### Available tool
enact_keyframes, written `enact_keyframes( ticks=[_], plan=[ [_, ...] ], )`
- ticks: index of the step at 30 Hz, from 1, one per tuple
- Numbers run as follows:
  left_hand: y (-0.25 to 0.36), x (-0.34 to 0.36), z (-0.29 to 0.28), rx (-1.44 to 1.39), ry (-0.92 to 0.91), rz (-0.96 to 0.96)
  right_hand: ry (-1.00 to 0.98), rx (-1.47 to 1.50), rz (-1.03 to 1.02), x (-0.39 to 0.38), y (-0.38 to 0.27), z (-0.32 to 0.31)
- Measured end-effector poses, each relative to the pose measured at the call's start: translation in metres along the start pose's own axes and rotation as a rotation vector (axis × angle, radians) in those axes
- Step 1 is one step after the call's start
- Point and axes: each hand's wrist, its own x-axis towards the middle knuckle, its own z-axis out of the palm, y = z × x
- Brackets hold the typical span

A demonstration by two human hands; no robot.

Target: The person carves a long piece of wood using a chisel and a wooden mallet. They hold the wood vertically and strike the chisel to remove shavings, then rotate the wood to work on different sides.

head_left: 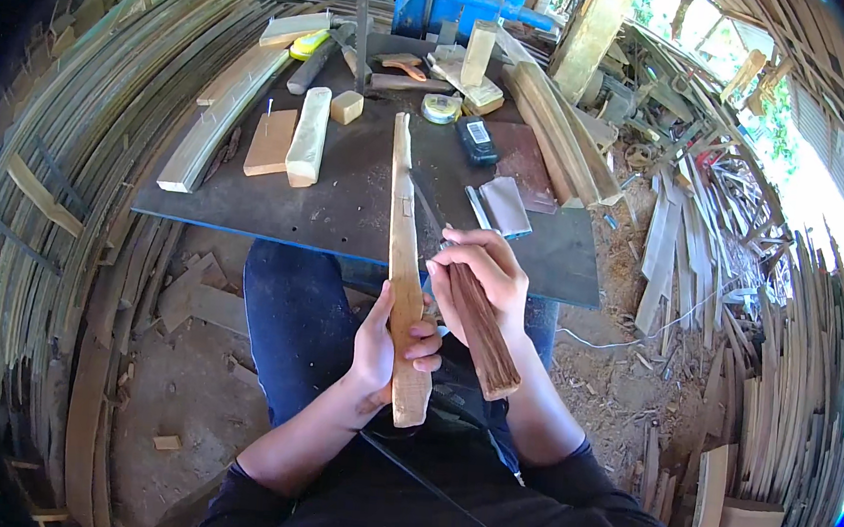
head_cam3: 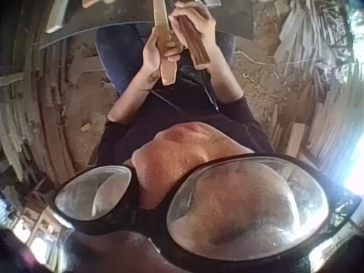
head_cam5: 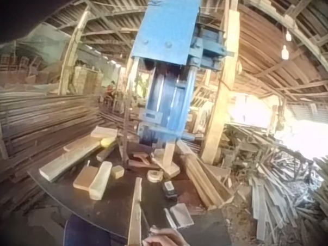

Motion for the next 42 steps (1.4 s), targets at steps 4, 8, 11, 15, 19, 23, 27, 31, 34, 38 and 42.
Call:
enact_keyframes(
  ticks=[4,8,11,15,19,23,27,31,34,38,42],
  plan=[
    [0.002,0.0,0.003,0.035,0.052,0.031,-0.01,0.052,-0.008,0.02,0.003,0.002],
    [0.004,0.0,0.0,0.014,0.004,0.013,-0.022,0.019,-0.108,0.016,-0.002,-0.003],
    [0.004,0.0,0.001,0.044,0.016,0.018,-0.021,0.027,-0.057,-0.004,-0.015,-0.009],
    [0.006,-0.002,0.001,0.085,0.045,0.023,-0.071,-0.051,-0.069,-0.005,-0.013,-0.007],
    [0.004,0.003,-0.005,0.001,-0.067,-0.027,-0.112,-0.055,-0.223,0.008,0.017,0.011],
    [0.006,0.003,-0.006,0.053,-0.055,-0.014,-0.144,-0.064,-0.193,0.02,0.017,0.013],
    [0.005,-0.001,-0.004,0.083,-0.042,0.005,-0.19,-0.076,-0.151,0.008,0.0,0.0],
    [0.005,0.0,-0.003,0.051,-0.071,-0.023,-0.097,-0.08,-0.143,-0.006,-0.001,0.002],
    [0.006,0.0,-0.004,0.019,-0.047,-0.032,-0.104,-0.104,-0.131,0.012,0.014,0.014],
    [0.007,0.0,0.0,0.061,-0.01,-0.019,-0.075,-0.133,-0.171,0.033,0.041,0.032],
    [0.009,-0.006,-0.002,0.036,0.034,0.005,-0.107,-0.099,-0.124,0.025,0.019,0.023]
  ],
)
